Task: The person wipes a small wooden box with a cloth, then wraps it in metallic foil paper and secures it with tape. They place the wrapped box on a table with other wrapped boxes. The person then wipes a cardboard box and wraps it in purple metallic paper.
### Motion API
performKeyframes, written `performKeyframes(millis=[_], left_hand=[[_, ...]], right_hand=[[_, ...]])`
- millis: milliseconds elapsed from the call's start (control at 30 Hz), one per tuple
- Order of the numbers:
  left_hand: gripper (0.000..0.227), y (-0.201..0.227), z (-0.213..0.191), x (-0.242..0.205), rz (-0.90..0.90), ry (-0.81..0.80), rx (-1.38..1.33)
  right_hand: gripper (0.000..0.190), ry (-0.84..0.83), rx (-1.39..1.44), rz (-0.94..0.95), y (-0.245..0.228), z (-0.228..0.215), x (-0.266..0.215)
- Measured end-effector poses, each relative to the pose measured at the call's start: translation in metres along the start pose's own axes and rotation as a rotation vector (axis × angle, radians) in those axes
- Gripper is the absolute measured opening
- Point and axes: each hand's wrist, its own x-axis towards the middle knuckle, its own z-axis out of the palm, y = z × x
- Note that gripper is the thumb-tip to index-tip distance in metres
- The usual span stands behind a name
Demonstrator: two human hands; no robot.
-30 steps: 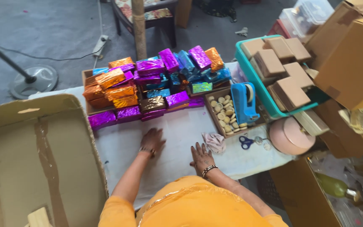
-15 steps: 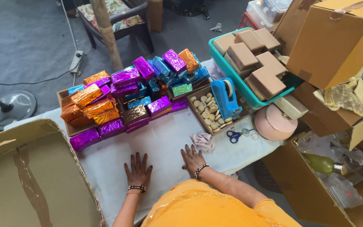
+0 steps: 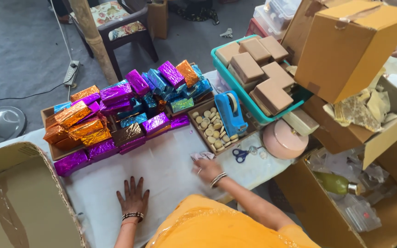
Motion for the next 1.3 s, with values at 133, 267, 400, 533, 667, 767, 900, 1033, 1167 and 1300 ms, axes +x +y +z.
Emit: performKeyframes(millis=[133, 267, 400, 533, 667, 767, 900, 1033, 1167, 1300], left_hand=[[0.068, 0.006, 0.006, -0.001, -0.057, -0.010, -0.014], [0.068, 0.009, 0.018, 0.001, -0.095, 0.033, -0.007], [0.067, 0.013, 0.017, 0.001, -0.131, 0.021, 0.000], [0.067, 0.015, 0.019, 0.001, -0.161, 0.029, -0.005], [0.066, 0.015, 0.022, -0.003, -0.165, 0.071, -0.062], [0.066, 0.018, 0.027, -0.003, -0.169, 0.100, -0.092], [0.064, 0.022, 0.025, -0.004, -0.168, 0.126, -0.085], [0.064, 0.025, 0.018, -0.006, -0.183, 0.109, -0.102], [0.063, 0.027, 0.014, -0.012, -0.197, 0.094, -0.138], [0.064, 0.028, 0.014, -0.020, -0.189, 0.104, -0.175]], right_hand=[[0.018, 0.580, 0.176, -0.240, 0.063, -0.145, 0.023], [0.057, 0.931, -0.301, 0.097, 0.119, -0.269, 0.039], [0.109, 0.691, -0.333, 0.225, 0.182, -0.304, 0.066], [0.098, 0.680, -0.217, 0.353, 0.166, -0.300, 0.067], [0.083, 0.850, -0.075, 0.267, 0.145, -0.281, 0.062], [0.077, 0.915, 0.100, 0.115, 0.081, -0.256, 0.041], [0.077, 0.687, 0.064, -0.300, 0.012, -0.197, 0.031], [0.077, 0.428, 0.003, -0.474, -0.043, -0.115, 0.028], [0.086, 0.049, -0.183, -0.573, -0.060, -0.036, 0.043], [0.095, -0.215, -0.491, -0.608, -0.052, 0.012, 0.049]])
